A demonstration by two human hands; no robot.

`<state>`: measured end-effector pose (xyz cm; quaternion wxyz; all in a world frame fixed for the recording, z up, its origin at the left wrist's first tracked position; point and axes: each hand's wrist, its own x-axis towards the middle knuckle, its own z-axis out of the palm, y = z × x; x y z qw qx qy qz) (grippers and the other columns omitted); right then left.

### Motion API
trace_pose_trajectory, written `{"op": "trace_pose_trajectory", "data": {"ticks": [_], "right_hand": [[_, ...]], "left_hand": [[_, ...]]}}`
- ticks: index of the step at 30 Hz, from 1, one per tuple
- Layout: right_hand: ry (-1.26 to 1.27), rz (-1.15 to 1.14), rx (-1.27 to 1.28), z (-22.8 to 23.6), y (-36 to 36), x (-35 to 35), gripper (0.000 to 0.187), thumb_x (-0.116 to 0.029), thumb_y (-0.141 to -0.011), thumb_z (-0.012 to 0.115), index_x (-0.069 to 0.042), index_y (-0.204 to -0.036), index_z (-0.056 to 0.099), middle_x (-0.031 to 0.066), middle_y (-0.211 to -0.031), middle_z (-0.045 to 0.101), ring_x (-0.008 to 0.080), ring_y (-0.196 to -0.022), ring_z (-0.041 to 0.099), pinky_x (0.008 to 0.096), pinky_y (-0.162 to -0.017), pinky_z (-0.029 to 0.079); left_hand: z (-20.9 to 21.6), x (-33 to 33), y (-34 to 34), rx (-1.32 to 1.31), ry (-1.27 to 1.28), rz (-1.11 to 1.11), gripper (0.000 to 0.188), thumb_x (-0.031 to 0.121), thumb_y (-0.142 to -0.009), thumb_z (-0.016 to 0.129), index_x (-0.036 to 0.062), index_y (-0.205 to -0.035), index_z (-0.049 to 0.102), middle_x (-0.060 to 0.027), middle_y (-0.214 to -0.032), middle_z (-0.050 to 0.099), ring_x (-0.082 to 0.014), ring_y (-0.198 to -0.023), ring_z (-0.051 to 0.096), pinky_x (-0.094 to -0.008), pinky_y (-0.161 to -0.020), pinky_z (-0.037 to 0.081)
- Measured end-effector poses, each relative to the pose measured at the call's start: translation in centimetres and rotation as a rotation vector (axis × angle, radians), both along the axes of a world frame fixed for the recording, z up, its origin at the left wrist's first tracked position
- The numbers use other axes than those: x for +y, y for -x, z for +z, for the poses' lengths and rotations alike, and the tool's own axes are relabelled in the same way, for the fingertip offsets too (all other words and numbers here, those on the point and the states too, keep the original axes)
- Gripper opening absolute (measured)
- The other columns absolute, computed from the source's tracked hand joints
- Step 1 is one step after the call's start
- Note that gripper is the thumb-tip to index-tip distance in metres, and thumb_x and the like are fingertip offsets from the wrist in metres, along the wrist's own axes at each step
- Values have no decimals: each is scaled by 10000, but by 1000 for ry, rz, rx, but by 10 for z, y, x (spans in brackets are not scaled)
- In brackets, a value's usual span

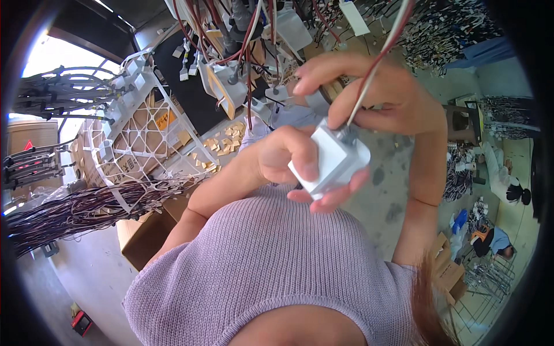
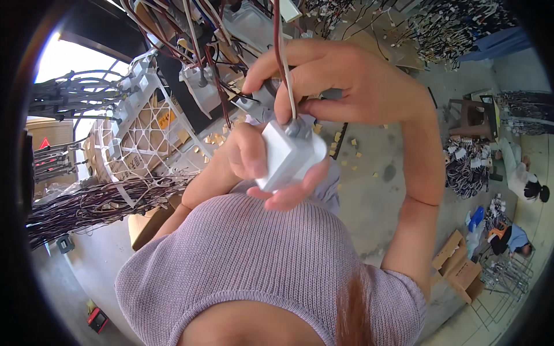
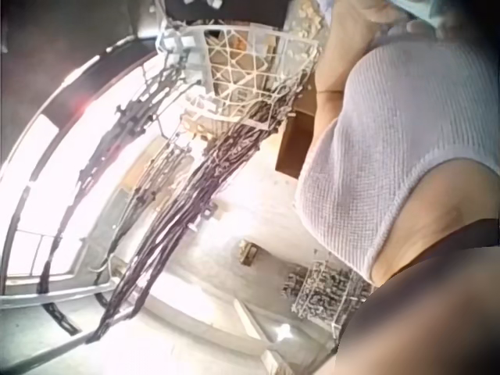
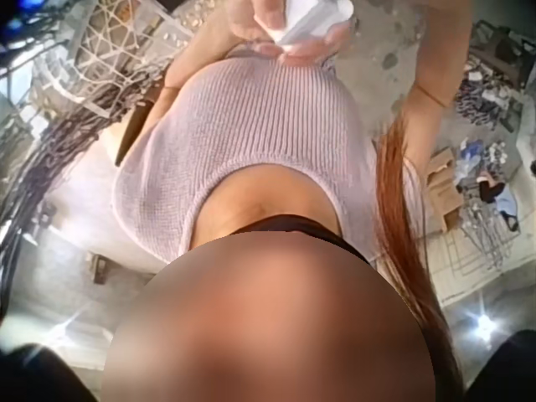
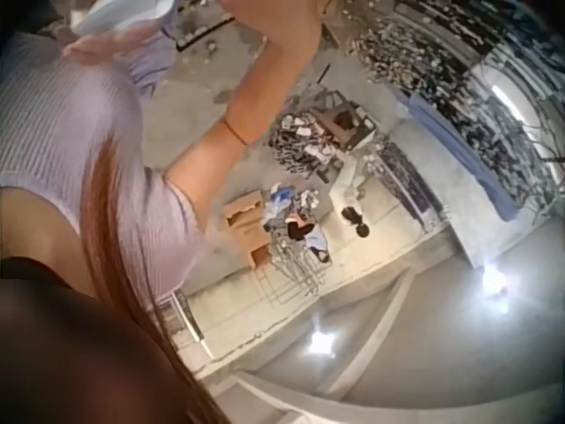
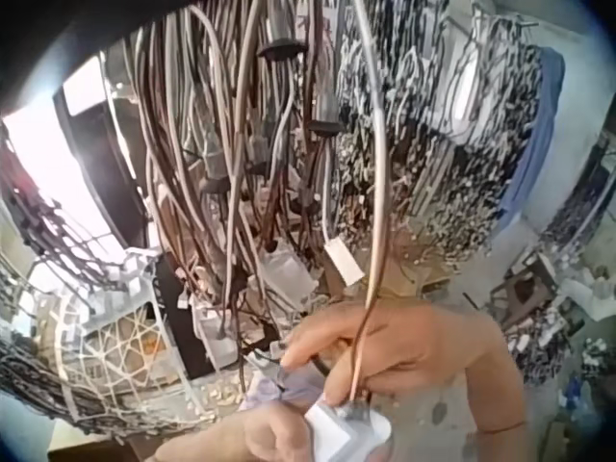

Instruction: Manually applying electrical tape to wire harness connectors to secure wires.

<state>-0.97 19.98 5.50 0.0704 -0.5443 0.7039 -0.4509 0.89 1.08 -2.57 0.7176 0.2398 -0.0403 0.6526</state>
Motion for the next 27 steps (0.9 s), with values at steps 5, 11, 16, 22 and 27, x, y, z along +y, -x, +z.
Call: {"op": "trace_pose_trajectory", "data": {"ticks": [5, 11, 16, 22, 27], "right_hand": [[-328, -315, -2, 9, -10, 9, 242, 69, -666, 598, -47, -873, 647, 119, -1165, 581, 263, -1052, 580, 347, -865, 469], [-526, -535, 242, 18, -28, 0, 270, -61, -689, 670, -43, -955, 631, 73, -1040, 595, 229, -936, 591, 330, -811, 469], [-160, -829, -808, 32, -65, -31, 688, -356, -757, 780, -23, -1298, 515, 25, -889, 618, 84, -798, 575, 248, -729, 466], [-120, -811, -610, 27, -46, -19, 813, -378, -671, 829, -7, -1318, 506, 0, -966, 533, 100, -895, 522, 233, -813, 411], [-44, -343, -372, -14, -22, -1, 646, -156, -637, 840, -39, -1221, 589, 53, -1112, 560, 178, -1108, 545, 320, -974, 429]], "left_hand": [[1, -7, 8, 282, 287, 382, 460, 138, -611, 607, -62, -1023, 564, -145, -768, 619, -181, -637, 618, -237, -384, 401], [-7, -2, 14, 842, 672, 954, 390, 98, -617, 662, -20, -981, 590, -62, -769, 628, -134, -677, 617, -282, -503, 439], [-13, 6, 9, 1368, 785, 1605, 483, 176, -630, 773, 36, -1051, 583, -145, -932, 652, -346, -808, 641, -378, -754, 504], [-8, -9, -2, 477, 428, 638, 800, 728, -908, 189, 44, -1045, 580, -114, -830, 651, -226, -559, 612, -230, -359, 416], [-16, -4, -10, -46, 165, 295, 803, 730, -868, 232, 26, -1109, 532, -207, -899, 610, -250, -526, 575, -245, -291, 358]]}}
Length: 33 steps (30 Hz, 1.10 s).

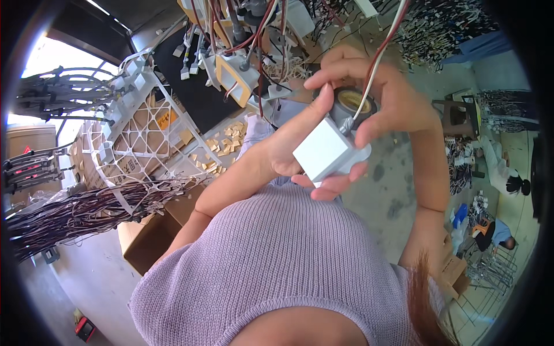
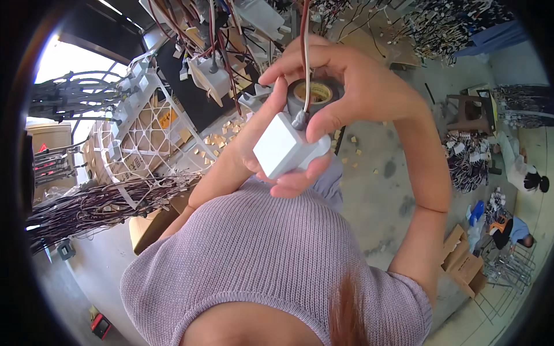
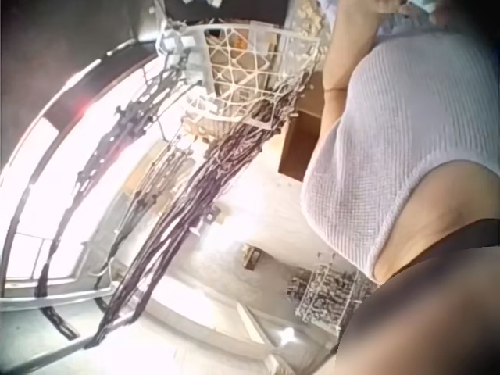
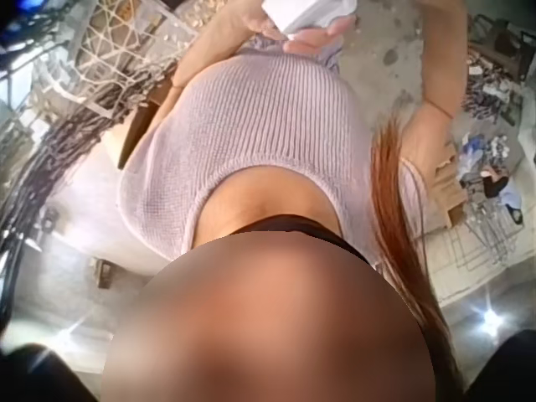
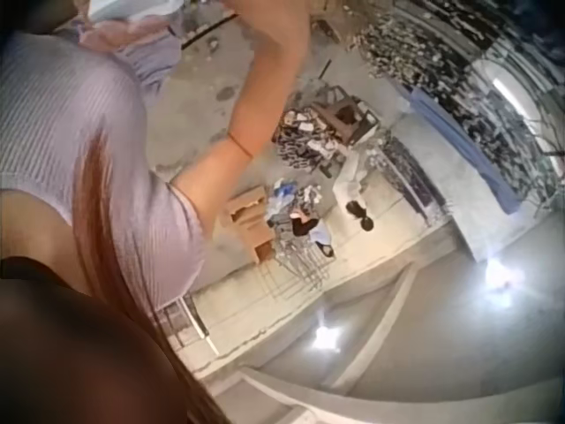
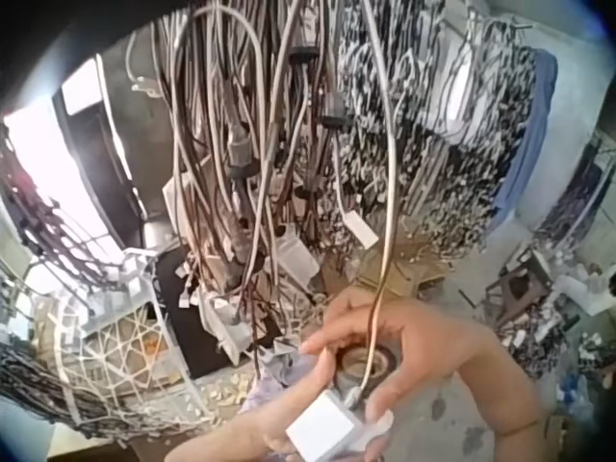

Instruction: Manually applying electrical tape to wire harness connectors to secure wires.

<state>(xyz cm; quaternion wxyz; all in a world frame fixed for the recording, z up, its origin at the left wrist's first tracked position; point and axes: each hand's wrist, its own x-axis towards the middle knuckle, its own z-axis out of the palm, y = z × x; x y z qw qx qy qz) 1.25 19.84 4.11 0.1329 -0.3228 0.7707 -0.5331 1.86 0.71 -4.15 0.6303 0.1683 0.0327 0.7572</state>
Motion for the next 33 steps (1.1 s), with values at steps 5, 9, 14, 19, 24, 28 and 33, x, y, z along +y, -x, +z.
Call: {"op": "trace_pose_trajectory", "data": {"ticks": [5, 9, 14, 19, 24, 28, 33], "right_hand": [[-92, 48, -56, 6, 3, 8, 470, -185, -672, 782, -32, -1092, 639, 45, -1036, 551, 162, -994, 545, 276, -882, 427], [-129, -250, -152, 24, -18, 0, 391, -248, -763, 725, -6, -1053, 624, 19, -985, 563, 96, -866, 532, 255, -762, 436], [398, -246, -442, 19, -51, -6, 577, -358, -886, 651, 27, -1288, 500, 34, -1101, 583, 78, -890, 568, 229, -796, 452], [-53, -524, 37, 0, -32, 4, 708, -295, -624, 837, -26, -1221, 569, 50, -1101, 544, 140, -1011, 516, 275, -882, 391], [-115, -120, 75, 8, -13, 10, 455, -228, -615, 823, -32, -988, 653, 40, -1015, 539, 158, -938, 532, 275, -832, 404], [-134, -280, -78, 24, -29, 7, 369, -196, -713, 766, -17, -1006, 632, 27, -1006, 583, 126, -930, 562, 252, -810, 440], [316, -476, -459, 14, -52, -14, 543, -129, -753, 771, 5, -1222, 533, 66, -1047, 628, 107, -932, 593, 236, -821, 474]], "left_hand": [[5, -10, 6, 167, -135, -83, 508, 424, -874, 518, -34, -1093, 523, -179, -871, 589, -206, -533, 558, -231, -307, 348], [20, -16, 12, 316, 283, 281, 385, 274, -813, 631, -60, -998, 583, -103, -713, 597, -189, -582, 600, -230, -424, 421], [24, -8, 7, 997, 876, 884, 301, 268, -835, 676, 11, -981, 619, -34, -783, 610, -97, -681, 557, -272, -597, 454], [23, -6, 2, 645, 526, 382, 814, 753, -893, 238, 31, -963, 605, -81, -722, 616, -120, -513, 563, -218, -373, 369], [28, -14, 2, 576, 320, 190, 668, 654, -909, 400, 25, -964, 617, -109, -682, 609, -149, -498, 581, -216, -333, 342], [24, -14, 9, 864, 736, 644, 420, 403, -900, 599, 45, -1120, 606, -115, -1004, 625, -197, -842, 637, -316, -655, 513], [20, -3, 4, 1584, 785, 1161, 381, 235, -884, 656, 58, -1203, 545, -81, -1021, 587, -195, -960, 586, -358, -819, 481]]}}
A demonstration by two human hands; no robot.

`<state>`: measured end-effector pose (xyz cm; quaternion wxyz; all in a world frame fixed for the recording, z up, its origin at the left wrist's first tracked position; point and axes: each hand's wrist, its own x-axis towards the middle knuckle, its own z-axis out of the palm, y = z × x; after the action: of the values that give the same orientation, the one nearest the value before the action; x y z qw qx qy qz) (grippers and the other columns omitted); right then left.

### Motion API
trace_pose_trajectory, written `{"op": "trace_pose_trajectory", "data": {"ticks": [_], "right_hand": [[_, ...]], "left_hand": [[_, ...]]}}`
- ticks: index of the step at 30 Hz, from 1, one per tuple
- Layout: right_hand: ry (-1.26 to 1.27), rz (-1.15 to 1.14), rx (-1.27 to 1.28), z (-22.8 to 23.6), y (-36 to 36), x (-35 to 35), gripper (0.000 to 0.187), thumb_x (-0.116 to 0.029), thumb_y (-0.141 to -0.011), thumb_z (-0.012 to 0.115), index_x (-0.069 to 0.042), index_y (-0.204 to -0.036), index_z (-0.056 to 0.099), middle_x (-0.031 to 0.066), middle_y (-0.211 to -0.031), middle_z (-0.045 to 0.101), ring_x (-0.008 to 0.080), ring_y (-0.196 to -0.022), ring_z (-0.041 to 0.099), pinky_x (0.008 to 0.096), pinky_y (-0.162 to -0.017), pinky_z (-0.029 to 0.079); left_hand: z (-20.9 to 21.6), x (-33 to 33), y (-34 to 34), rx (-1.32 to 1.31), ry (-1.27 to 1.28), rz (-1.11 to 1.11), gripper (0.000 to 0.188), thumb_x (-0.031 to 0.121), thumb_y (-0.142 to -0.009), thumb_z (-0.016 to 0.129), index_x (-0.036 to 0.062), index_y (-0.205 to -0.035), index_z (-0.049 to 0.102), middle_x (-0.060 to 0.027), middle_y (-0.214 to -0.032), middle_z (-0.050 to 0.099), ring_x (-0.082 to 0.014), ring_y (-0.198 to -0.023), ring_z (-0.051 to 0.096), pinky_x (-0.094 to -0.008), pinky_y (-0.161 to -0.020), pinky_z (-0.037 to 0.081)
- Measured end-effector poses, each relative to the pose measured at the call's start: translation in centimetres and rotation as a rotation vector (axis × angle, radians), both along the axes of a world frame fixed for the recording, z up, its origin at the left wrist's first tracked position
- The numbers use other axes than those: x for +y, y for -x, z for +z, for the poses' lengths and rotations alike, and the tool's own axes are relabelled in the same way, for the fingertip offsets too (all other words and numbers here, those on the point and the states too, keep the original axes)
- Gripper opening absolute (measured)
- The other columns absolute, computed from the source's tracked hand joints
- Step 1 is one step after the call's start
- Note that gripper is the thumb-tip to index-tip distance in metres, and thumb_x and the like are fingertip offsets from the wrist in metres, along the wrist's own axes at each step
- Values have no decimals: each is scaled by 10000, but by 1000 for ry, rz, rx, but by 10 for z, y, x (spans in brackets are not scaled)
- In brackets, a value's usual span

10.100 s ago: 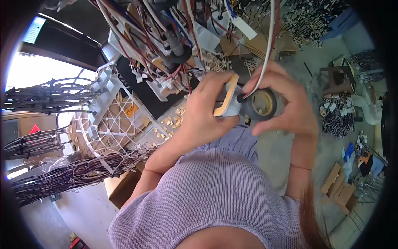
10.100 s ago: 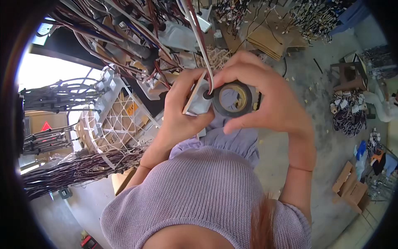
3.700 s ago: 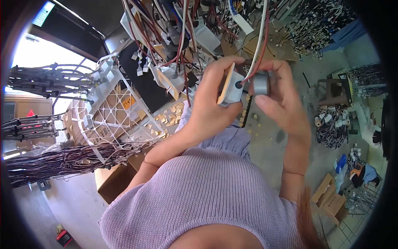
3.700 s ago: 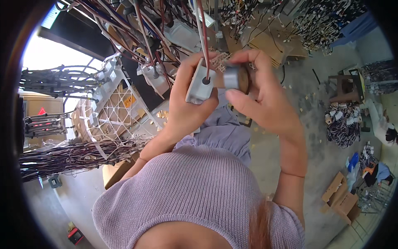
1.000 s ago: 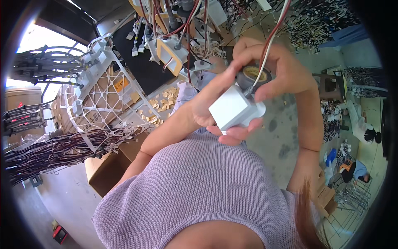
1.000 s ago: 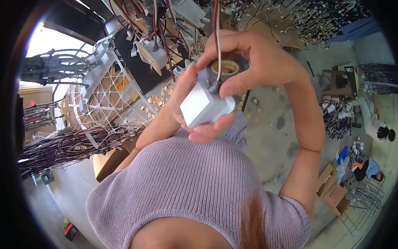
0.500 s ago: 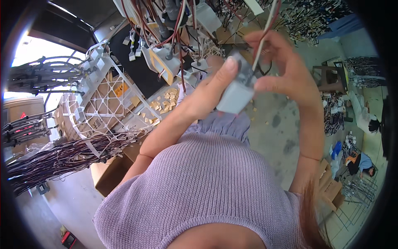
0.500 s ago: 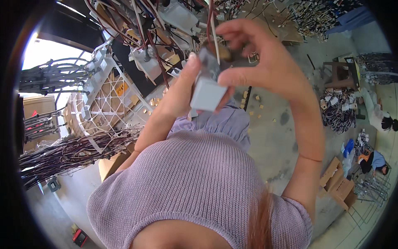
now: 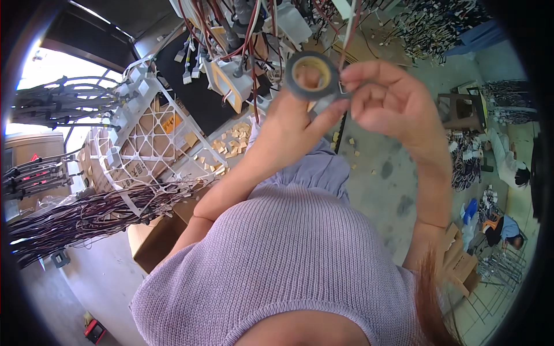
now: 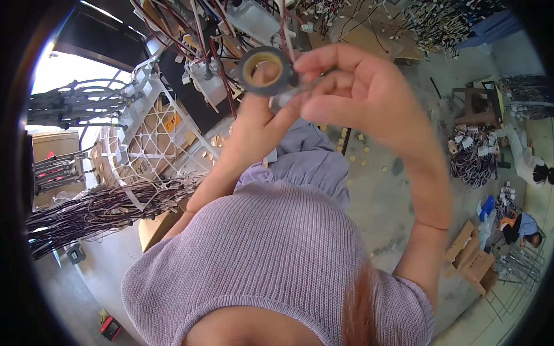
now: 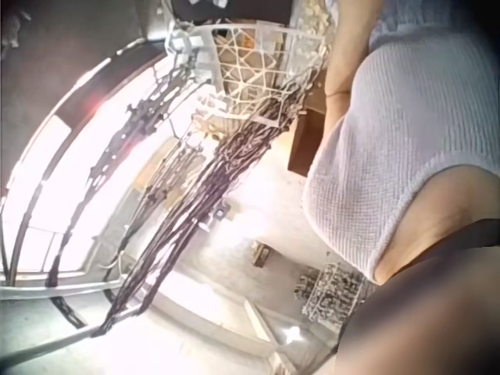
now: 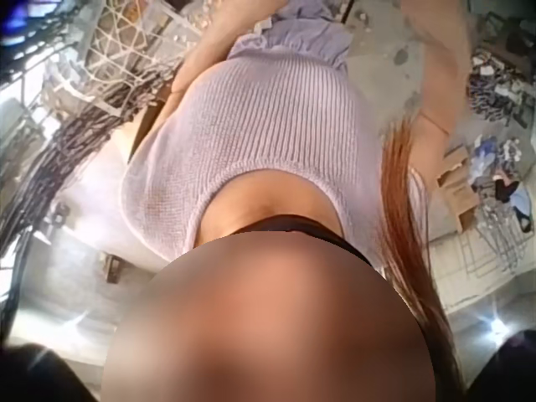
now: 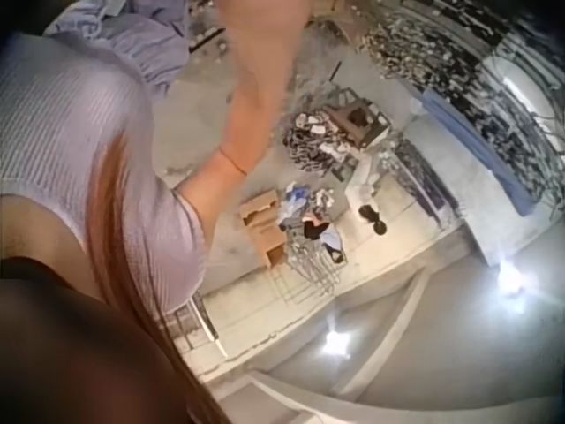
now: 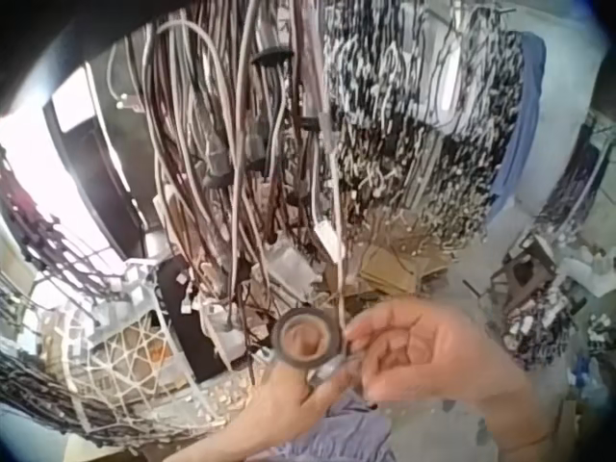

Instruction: Manually applying electrical tape to wire harness connectors to secure wires.

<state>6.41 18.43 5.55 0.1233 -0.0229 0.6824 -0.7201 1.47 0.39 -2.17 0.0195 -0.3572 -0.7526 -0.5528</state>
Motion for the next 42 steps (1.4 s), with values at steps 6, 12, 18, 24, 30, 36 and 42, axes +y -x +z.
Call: {"op": "trace_pose_trajectory", "data": {"ticks": [6, 12, 18, 24, 30, 36, 42], "right_hand": [[-405, 24, 455, -10, 24, -5, 365, -186, -790, 692, -15, -1094, 585, 33, -1018, 583, 103, -962, 552, 250, -824, 439], [-229, 193, 249, -2, 17, 28, 501, -106, -767, 775, 21, -1209, 577, 48, -1035, 643, 91, -942, 593, 240, -810, 484], [-20, 210, 141, 10, 0, 33, 622, -139, -770, 788, 69, -1290, 516, 118, -1158, 623, 178, -1073, 597, 312, -931, 481], [-302, 77, 45, 32, 5, 9, 625, -373, -786, 766, 53, -1200, 570, 144, -1248, 551, 212, -1100, 576, 323, -938, 445], [-162, 165, 140, 16, 19, -18, 318, -87, -702, 699, -4, -991, 597, 135, -1058, 622, 228, -966, 605, 327, -867, 457], [-707, 108, 711, 10, 3, -10, 208, -114, -695, 751, -39, -832, 614, 77, -851, 626, 243, -782, 592, 337, -726, 447], [-964, -37, 896, -4, -24, -2, 78, -81, -771, 680, -51, -782, 609, 65, -769, 599, 279, -731, 569, 366, -664, 425]], "left_hand": [[13, -1, -10, -1062, -485, -654, 245, 226, -939, 588, -2, -1028, 604, -53, -984, 638, -120, -887, 588, -279, -747, 479], [10, -3, -3, -897, -466, -330, 148, 194, -942, 571, 65, -973, 639, -19, -897, 648, -89, -822, 571, -236, -743, 440], [8, -4, 2, -1194, -614, -614, 155, 231, -936, 583, 83, -928, 626, -10, -924, 646, -83, -815, 588, -240, -689, 460], [6, -3, -5, -1211, -648, -530, 222, 231, -933, 587, 46, -1055, 610, -17, -946, 652, -97, -793, 622, -250, -682, 498], [15, 9, -21, -1629, -704, -1162, 236, 267, -945, 562, 38, -921, 617, -83, -989, 629, -173, -834, 649, -271, -700, 535], [18, -24, -11, -1639, -665, -772, 223, 262, -935, 551, 51, -892, 610, -63, -872, 633, -157, -718, 631, -258, -601, 499], [21, -22, -13, -438, -282, -392, 142, 167, -872, 647, 32, -897, 612, -75, -991, 560, -189, -953, 539, -314, -873, 411]]}}
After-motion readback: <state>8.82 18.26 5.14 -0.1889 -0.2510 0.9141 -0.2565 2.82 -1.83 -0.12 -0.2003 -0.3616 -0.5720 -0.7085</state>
